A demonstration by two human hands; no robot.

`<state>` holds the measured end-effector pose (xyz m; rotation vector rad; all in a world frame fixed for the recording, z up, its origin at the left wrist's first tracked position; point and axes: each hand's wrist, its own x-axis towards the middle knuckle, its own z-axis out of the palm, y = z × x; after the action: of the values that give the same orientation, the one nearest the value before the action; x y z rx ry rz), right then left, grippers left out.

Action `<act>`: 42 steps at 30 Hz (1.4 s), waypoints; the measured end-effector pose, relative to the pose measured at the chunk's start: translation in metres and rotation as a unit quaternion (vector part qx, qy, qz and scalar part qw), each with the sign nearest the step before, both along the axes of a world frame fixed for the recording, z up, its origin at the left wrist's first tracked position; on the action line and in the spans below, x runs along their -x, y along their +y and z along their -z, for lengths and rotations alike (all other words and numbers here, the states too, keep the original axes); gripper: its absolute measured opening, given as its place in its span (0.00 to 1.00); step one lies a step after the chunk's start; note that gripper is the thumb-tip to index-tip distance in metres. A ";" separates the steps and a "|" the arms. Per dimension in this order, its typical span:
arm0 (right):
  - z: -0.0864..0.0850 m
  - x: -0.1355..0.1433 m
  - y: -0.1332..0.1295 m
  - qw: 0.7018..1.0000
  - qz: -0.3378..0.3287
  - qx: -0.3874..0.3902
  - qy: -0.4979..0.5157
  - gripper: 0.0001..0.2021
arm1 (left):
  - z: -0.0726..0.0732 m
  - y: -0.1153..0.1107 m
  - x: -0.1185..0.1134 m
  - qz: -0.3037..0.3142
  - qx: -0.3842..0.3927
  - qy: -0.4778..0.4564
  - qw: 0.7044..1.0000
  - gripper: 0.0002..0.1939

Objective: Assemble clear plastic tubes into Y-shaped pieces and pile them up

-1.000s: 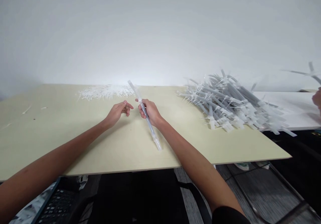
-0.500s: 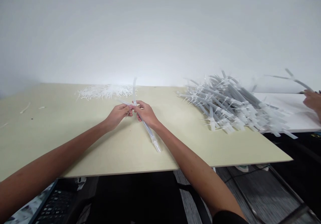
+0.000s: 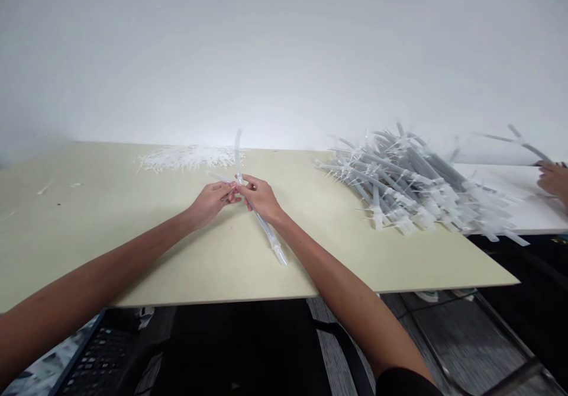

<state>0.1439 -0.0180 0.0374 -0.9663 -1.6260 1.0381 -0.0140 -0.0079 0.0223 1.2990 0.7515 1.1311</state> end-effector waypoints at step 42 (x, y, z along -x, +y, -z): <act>0.006 -0.008 0.013 0.985 -0.008 0.146 0.089 0.09 | 0.016 0.072 0.096 -0.095 -0.317 0.666 0.669 0.22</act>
<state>0.1517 -0.0049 0.0311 -1.0194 -1.3608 1.3622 -0.1099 0.0639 0.0068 2.7558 1.6403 0.3612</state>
